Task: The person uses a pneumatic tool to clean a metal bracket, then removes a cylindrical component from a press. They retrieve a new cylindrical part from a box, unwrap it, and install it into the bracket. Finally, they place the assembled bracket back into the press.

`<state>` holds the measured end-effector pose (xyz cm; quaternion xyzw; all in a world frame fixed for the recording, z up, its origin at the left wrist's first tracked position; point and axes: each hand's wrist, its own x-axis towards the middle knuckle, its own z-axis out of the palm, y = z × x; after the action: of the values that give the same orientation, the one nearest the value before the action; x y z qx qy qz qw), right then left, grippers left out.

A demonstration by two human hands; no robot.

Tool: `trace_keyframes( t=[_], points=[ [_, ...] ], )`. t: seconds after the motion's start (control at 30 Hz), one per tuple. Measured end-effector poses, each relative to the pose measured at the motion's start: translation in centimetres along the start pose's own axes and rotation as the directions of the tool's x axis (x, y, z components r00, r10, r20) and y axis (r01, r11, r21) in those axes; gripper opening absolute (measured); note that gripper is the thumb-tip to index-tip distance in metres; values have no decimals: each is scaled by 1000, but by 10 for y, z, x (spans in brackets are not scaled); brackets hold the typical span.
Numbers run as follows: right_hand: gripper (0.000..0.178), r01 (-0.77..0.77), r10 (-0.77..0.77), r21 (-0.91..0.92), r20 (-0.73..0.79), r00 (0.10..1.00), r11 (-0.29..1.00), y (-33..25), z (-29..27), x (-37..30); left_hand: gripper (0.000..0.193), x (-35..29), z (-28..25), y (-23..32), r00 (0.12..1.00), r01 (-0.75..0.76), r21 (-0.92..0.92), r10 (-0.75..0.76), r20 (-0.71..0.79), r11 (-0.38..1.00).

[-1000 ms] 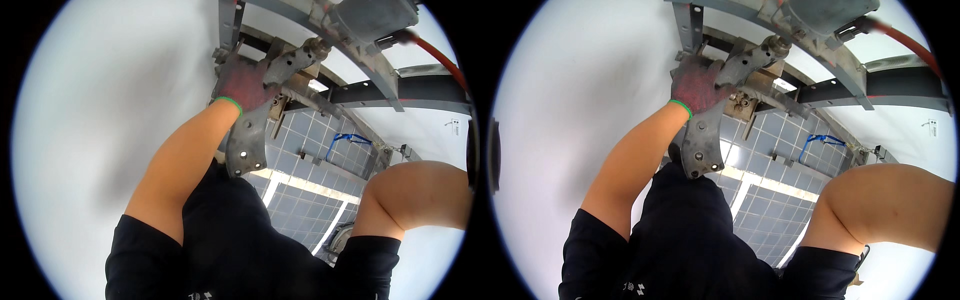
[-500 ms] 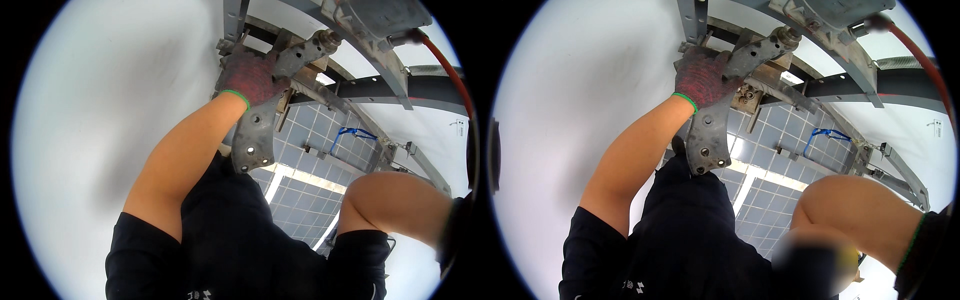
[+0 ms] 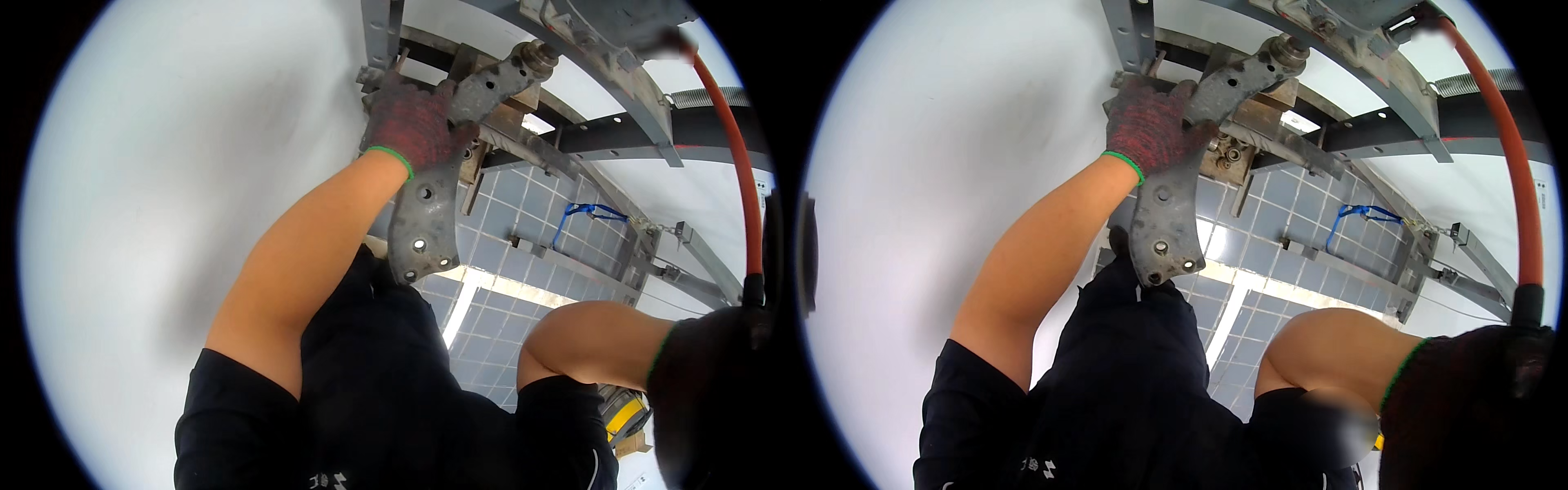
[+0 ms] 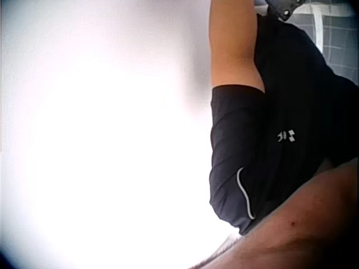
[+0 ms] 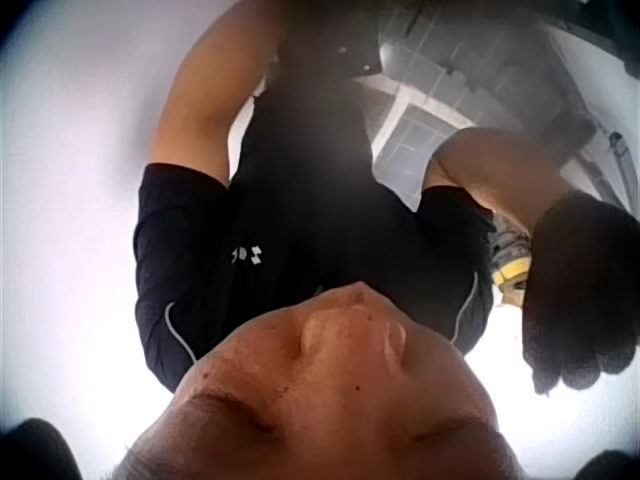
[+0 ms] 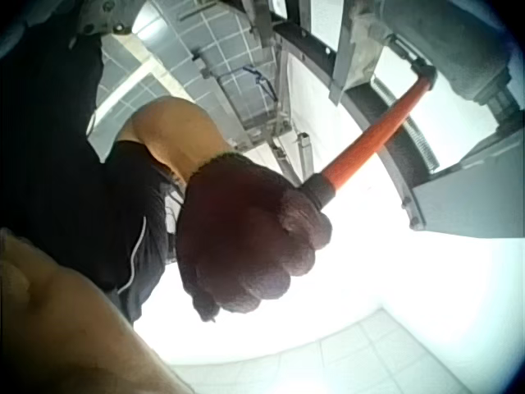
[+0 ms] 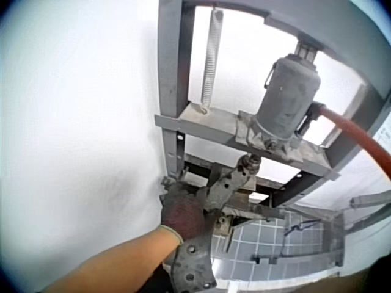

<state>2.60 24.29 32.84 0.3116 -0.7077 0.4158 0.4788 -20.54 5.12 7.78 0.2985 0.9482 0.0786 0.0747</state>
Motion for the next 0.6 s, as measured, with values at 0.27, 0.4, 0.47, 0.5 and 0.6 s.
trace_keyframes(
  t=[0.27, 0.4, 0.47, 0.5, 0.6],
  points=[
    [45, 33, -39, -133, -43, 998, 991, 0, 9, -21, 85, -4, 1, -1, 999, -25, 3, 25, -44, 1000],
    [45, 48, -57, -171, -50, 997, 984, -1, 10, -21, 85, -6, -8, 2, 999, -28, 26, 28, 18, 999],
    [46, 53, -63, -185, -44, 997, 981, 0, 12, -21, 84, -5, -13, 2, 998, -7, -35, 9, 66, 999],
    [46, 59, -68, -192, -40, 997, 980, -1, 12, -20, 84, -3, -14, 2, 999, -9, -29, 10, 52, 1000],
    [46, 65, -74, -211, -36, 997, 975, -2, 11, -19, 84, -3, -10, 2, 999, -8, -12, 9, 32, 1000]
  ],
)
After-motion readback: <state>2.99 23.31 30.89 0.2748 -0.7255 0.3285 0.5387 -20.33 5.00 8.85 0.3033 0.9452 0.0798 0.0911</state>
